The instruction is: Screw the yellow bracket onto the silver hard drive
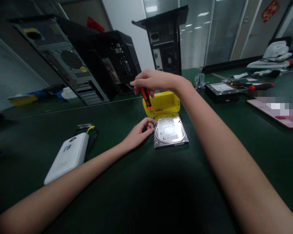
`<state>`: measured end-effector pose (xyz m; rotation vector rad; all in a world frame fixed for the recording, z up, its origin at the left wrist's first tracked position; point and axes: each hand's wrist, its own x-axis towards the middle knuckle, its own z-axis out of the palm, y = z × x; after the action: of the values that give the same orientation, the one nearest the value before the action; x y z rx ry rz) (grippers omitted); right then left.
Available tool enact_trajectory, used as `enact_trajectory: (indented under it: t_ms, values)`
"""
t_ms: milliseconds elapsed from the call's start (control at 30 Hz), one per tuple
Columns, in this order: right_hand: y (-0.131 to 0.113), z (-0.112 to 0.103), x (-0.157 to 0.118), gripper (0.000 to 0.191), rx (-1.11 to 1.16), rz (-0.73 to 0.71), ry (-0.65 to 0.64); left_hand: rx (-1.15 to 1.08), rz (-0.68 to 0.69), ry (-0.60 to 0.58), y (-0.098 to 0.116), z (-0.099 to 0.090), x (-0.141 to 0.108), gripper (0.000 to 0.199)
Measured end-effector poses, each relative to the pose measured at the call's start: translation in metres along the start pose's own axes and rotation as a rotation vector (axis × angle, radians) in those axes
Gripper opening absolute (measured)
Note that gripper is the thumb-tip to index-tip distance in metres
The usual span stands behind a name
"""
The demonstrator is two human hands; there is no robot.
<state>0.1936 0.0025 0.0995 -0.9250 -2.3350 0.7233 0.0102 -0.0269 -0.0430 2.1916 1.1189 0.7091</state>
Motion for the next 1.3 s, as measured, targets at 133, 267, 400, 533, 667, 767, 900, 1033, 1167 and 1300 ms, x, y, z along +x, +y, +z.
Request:
enact_trajectory:
  t_ms: [133, 267, 400, 533, 667, 767, 900, 1033, 1167, 1300]
  values:
    - [0.002, 0.001, 0.001, 0.030, -0.027, -0.016, 0.008, 0.009, 0.006, -0.006, -0.002, 0.001, 0.000, 0.025]
    - [0.005, 0.002, 0.003, 0.032, -0.025, -0.043, 0.007, 0.019, 0.007, -0.008, -0.001, 0.001, 0.000, 0.025]
    - [0.006, 0.002, 0.004, 0.031, -0.011, -0.056, 0.012, 0.022, 0.000, -0.007, -0.001, 0.001, 0.000, 0.025]
    - [0.007, 0.002, 0.005, 0.031, -0.016, -0.047, 0.021, 0.019, -0.004, -0.011, 0.000, 0.000, 0.000, 0.025]
    - [0.008, 0.003, 0.005, 0.032, -0.017, -0.055, 0.034, 0.020, -0.006, -0.016, 0.001, -0.001, 0.000, 0.025]
    - [0.008, 0.004, 0.005, 0.033, -0.012, -0.064, 0.034, 0.017, 0.000, -0.014, 0.000, 0.000, 0.000, 0.025]
    - [0.010, 0.005, 0.006, 0.034, 0.017, -0.074, 0.036, 0.009, 0.003, -0.013, -0.001, 0.000, 0.000, 0.024]
    - [0.012, 0.005, 0.006, 0.034, 0.020, -0.067, 0.035, 0.004, 0.002, -0.015, -0.002, 0.001, 0.000, 0.025]
    - [0.011, 0.004, 0.006, 0.035, 0.020, -0.046, 0.029, 0.006, 0.010, -0.007, -0.003, 0.001, 0.001, 0.024]
    - [0.009, 0.004, 0.006, 0.035, 0.032, -0.027, 0.020, 0.009, 0.019, -0.006, -0.005, 0.001, 0.001, 0.025]
